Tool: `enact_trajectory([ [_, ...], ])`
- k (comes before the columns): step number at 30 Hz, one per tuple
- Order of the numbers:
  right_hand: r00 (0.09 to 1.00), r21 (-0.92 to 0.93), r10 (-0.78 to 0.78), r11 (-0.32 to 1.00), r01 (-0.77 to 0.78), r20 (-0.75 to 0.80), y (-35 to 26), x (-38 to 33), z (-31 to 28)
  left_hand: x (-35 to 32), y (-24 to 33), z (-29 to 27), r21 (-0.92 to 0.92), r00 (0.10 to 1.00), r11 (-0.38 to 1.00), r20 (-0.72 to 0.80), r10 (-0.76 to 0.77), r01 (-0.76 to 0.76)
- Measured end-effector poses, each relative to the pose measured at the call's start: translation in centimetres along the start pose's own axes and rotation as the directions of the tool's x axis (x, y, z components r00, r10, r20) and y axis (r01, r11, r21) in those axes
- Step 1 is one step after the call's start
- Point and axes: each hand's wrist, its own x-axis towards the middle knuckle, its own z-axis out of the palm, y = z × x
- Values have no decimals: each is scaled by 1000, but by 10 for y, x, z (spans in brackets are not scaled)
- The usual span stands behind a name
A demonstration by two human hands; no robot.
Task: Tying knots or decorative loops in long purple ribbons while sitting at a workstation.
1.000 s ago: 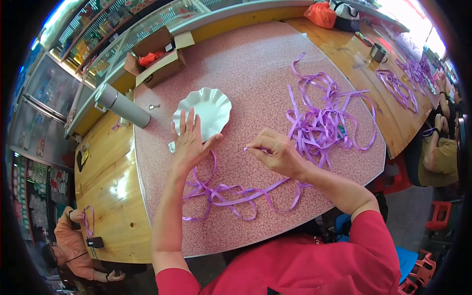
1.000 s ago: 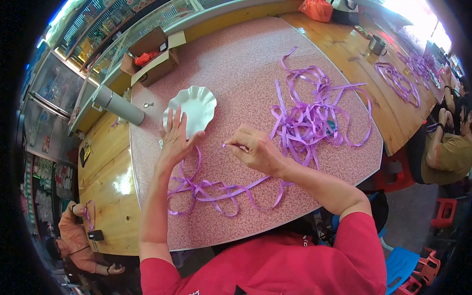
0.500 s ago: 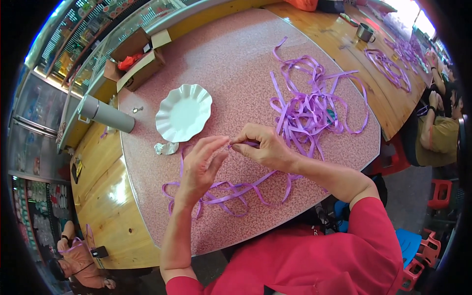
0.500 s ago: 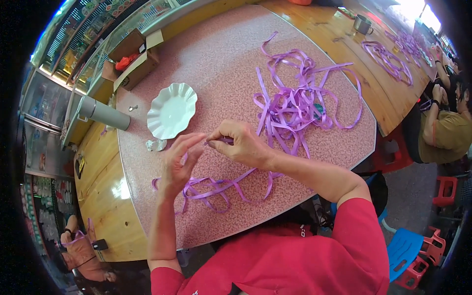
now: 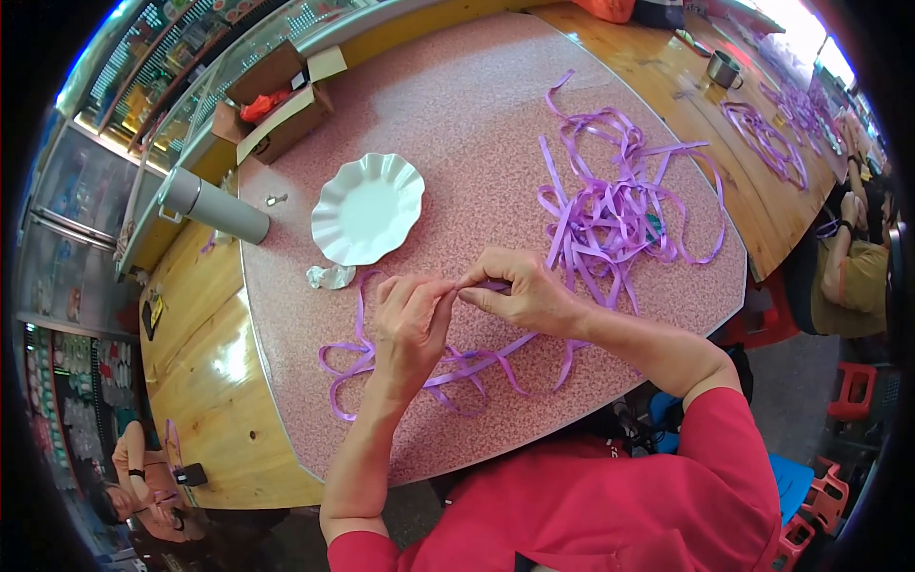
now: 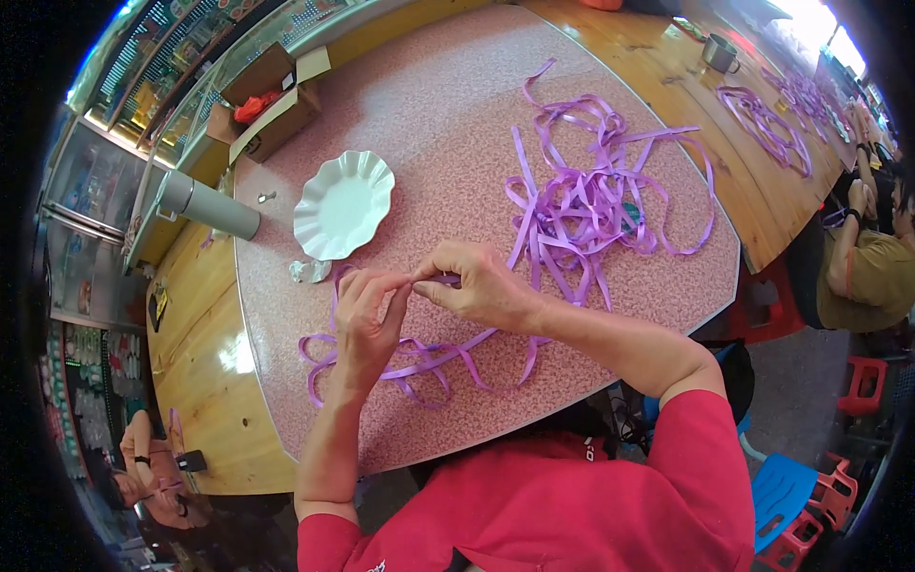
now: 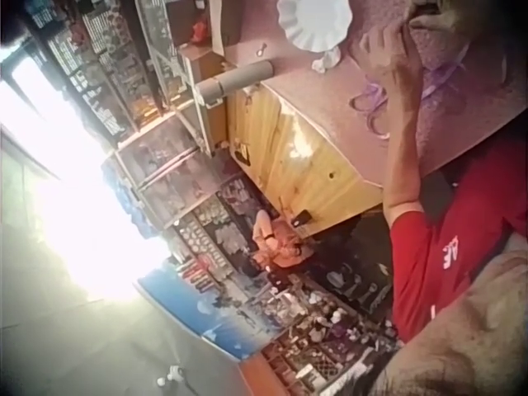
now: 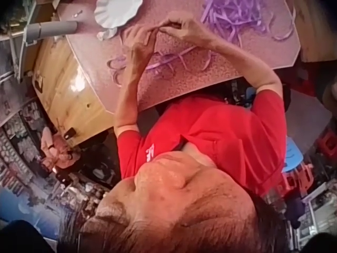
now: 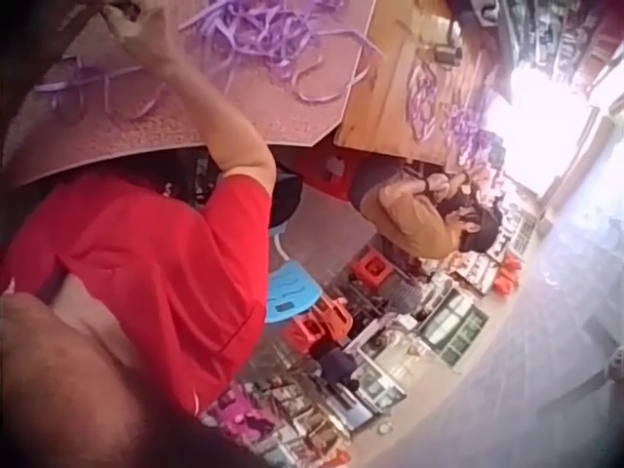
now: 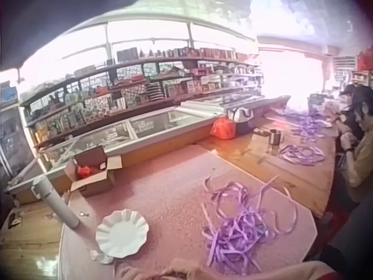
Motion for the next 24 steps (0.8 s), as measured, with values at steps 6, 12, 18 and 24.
enact_trajectory([
  [6, 998, 47, -7, 999, 4, 69, -2, 4, -8, -14, -6, -12, -217, 932, 916, 214, -293, 338],
  [12, 973, 253, 134, 951, -180, 190, -9, 8, -14, -27, 2, -27, -799, 751, 194, 409, -518, 569],
  [18, 963, 257, 171, 940, -223, 208, -9, 6, -15, -26, 21, -33, -864, 724, -70, 459, -514, 498],
  [24, 942, 511, 253, 793, -333, 220, -10, 0, -2, -26, 35, -21, -925, 710, -106, 351, -610, 366],
])
